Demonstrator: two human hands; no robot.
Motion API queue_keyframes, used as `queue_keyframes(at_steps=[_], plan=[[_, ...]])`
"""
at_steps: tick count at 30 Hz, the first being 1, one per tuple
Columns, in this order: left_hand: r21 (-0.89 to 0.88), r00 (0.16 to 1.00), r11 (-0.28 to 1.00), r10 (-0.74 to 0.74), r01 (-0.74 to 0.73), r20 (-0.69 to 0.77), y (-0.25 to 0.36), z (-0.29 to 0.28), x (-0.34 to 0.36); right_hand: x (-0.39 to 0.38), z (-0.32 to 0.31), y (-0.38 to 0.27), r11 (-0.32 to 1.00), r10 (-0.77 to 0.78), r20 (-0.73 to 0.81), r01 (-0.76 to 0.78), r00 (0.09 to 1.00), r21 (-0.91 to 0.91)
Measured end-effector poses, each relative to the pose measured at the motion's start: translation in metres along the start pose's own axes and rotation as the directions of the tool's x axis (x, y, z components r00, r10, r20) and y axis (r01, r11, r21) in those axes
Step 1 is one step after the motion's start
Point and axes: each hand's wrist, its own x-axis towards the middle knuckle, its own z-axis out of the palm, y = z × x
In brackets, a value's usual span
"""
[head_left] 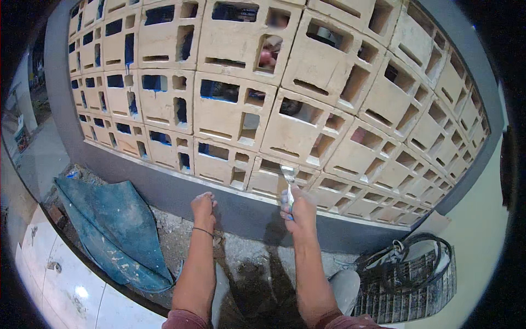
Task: Applying plaster or mortar to the joints of a decorative block wall using a small spatula.
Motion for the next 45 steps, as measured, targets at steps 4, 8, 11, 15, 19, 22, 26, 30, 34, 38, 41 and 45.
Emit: queue_keyframes(at_steps=[4,8,11,15,19,22,26,30,34,38,41,45], plan=[[0.016,1.000,0.999,0.028,-0.028,-0.012,-0.002,-0.007,0.008,-0.033,-0.003,0.025,0.972,-0.007,0.080,0.025,0.997,-0.234],[0.037,1.000,0.999,-0.010,0.010,0.011,0.001,0.017,-0.012,-0.051,-0.007,0.007,0.988,-0.016,0.105,0.000,0.994,0.154],[0.035,0.996,0.997,-0.069,0.068,0.048,0.004,0.013,-0.014,-0.035,-0.007,-0.010,0.980,0.020,0.203,-0.060,0.979,0.192],[0.040,0.997,0.997,-0.074,0.073,0.035,0.008,-0.001,-0.006,-0.019,-0.007,-0.015,0.977,0.070,0.252,-0.117,0.965,0.177],[0.009,0.997,0.997,-0.081,0.081,-0.001,0.009,0.011,-0.020,-0.020,0.001,-0.014,0.977,0.020,0.065,-0.034,0.998,0.209],[0.028,0.999,0.999,-0.028,0.027,0.047,0.011,-0.001,-0.012,-0.009,0.042,0.019,0.991,-0.074,-0.053,0.079,0.996,0.112],[0.031,0.997,0.996,-0.082,0.082,0.016,0.018,0.026,-0.031,0.018,0.082,0.037,0.932,-0.348,-0.147,0.325,0.926,-0.158],[-0.041,0.998,0.999,-0.006,0.009,0.059,0.005,-0.009,0.011,-0.001,0.063,0.015,0.999,-0.028,0.125,0.023,0.992,0.045],[0.006,0.989,0.990,-0.139,0.139,0.043,-0.002,0.038,-0.033,-0.002,0.078,0.008,0.975,0.063,0.014,-0.065,0.998,0.214],[0.046,0.994,0.995,-0.095,0.093,0.047,0.005,0.029,-0.029,-0.001,0.083,0.008,0.983,0.053,0.119,-0.072,0.991,0.166],[0.029,0.990,0.993,-0.115,0.113,0.078,0.009,0.021,-0.023,0.005,0.070,0.008,0.959,0.103,0.201,-0.150,0.974,0.239],[0.000,0.989,0.990,-0.139,0.139,0.052,0.003,0.025,-0.030,-0.004,0.074,-0.010,0.943,0.168,0.076,-0.182,0.983,0.277]])
